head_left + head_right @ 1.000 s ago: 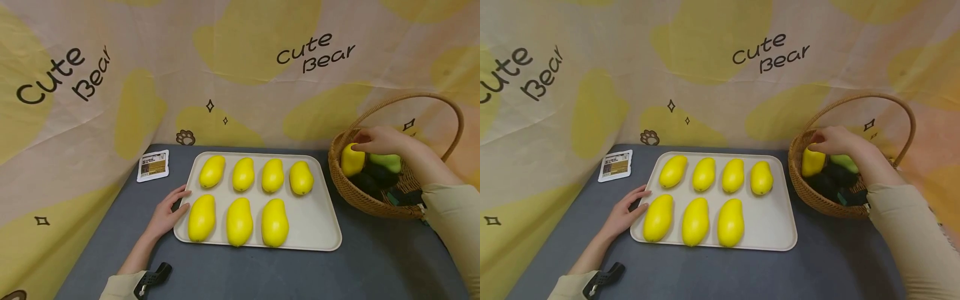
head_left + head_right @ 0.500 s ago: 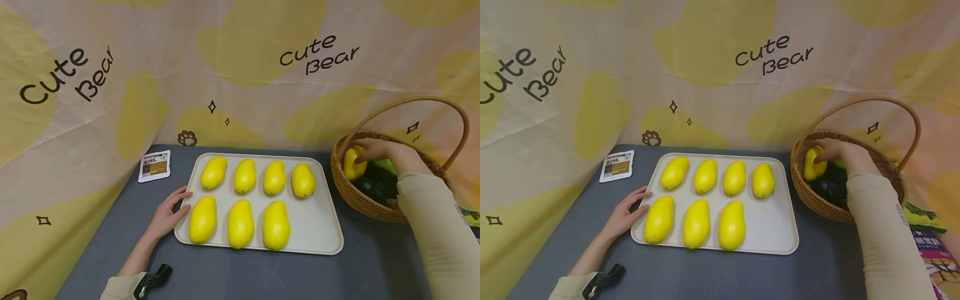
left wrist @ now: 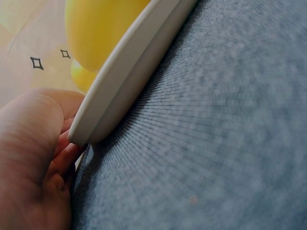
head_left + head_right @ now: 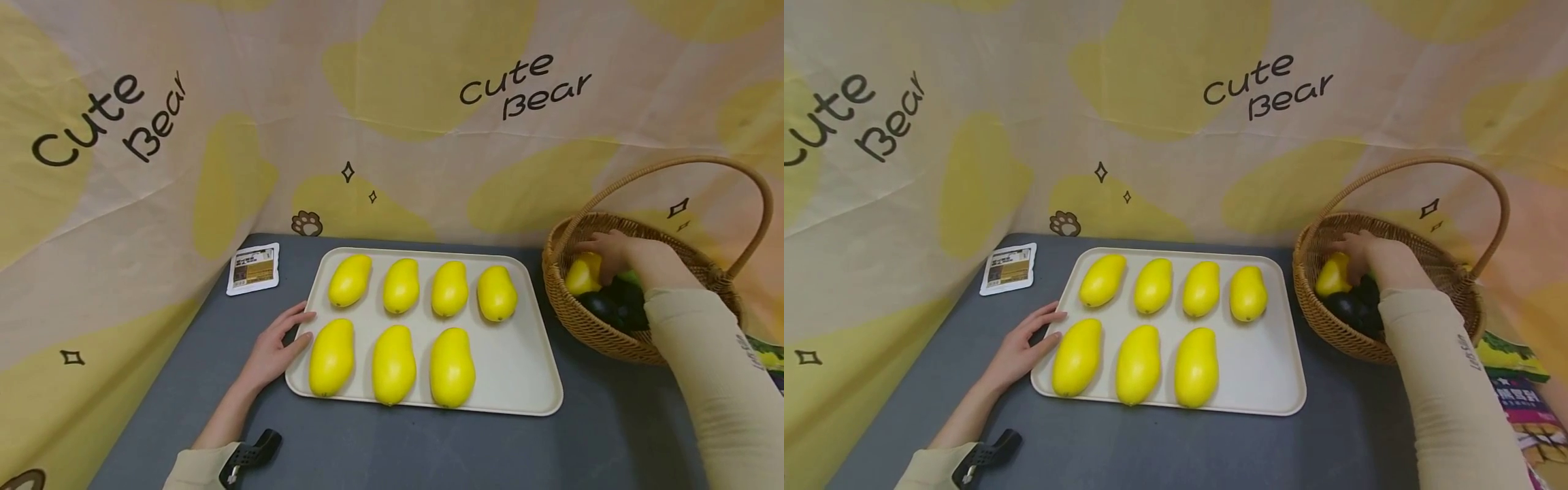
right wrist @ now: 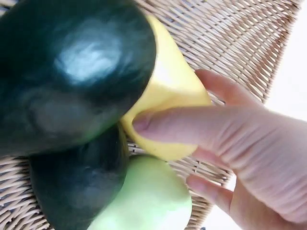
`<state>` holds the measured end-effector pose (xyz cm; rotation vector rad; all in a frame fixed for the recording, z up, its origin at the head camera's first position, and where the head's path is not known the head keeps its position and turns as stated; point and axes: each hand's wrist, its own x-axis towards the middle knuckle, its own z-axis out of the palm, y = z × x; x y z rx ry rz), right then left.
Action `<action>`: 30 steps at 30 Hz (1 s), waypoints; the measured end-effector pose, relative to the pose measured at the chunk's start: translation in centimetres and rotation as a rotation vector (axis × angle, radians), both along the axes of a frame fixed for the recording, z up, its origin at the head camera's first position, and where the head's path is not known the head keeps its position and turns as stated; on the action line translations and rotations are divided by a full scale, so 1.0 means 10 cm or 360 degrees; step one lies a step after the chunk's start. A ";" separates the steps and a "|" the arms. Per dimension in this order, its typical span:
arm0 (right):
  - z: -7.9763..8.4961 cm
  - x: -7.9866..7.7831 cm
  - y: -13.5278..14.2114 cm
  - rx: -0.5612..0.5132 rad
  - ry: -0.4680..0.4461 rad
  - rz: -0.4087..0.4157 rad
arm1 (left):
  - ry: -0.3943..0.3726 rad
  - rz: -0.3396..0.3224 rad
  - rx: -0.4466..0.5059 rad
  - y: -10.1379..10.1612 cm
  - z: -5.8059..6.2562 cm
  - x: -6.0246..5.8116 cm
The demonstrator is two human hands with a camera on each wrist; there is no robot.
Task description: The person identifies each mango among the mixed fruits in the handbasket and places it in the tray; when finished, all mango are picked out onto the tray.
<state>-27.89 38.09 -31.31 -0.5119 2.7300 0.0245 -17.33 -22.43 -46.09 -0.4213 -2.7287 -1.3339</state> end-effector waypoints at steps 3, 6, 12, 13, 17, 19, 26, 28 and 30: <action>-0.04 0.02 0.03 0.0037 0.0097 0.0054 | -0.0009 0.0002 -0.0003 0.01 0.01 -0.01; -0.04 0.03 0.05 -0.0006 0.0141 0.0088 | -0.0012 -0.0005 -0.0012 0.02 0.02 -0.02; 0.12 0.04 0.01 -0.0132 0.0168 0.0113 | -0.0012 -0.0012 -0.0010 0.04 0.04 -0.02; 0.15 0.06 0.00 -0.0143 0.0183 0.0105 | -0.0013 -0.0011 -0.0010 0.05 0.04 -0.01; 0.31 0.21 0.00 -0.0120 0.0251 -0.0045 | -0.0011 -0.0007 -0.0009 0.06 0.03 -0.01; 0.38 0.30 0.02 -0.0124 0.0291 -0.0126 | -0.0011 -0.0008 -0.0005 0.07 0.03 -0.01; 0.53 0.70 0.07 -0.0309 0.0345 -0.0403 | -0.0015 -0.0004 -0.0008 0.05 0.01 0.00; 0.55 0.82 0.08 -0.0339 0.0327 -0.0487 | -0.0022 0.0000 -0.0012 0.05 0.01 0.01; 0.54 0.95 0.08 -0.0387 0.0303 -0.0562 | -0.0020 -0.0003 -0.0011 0.05 0.01 0.01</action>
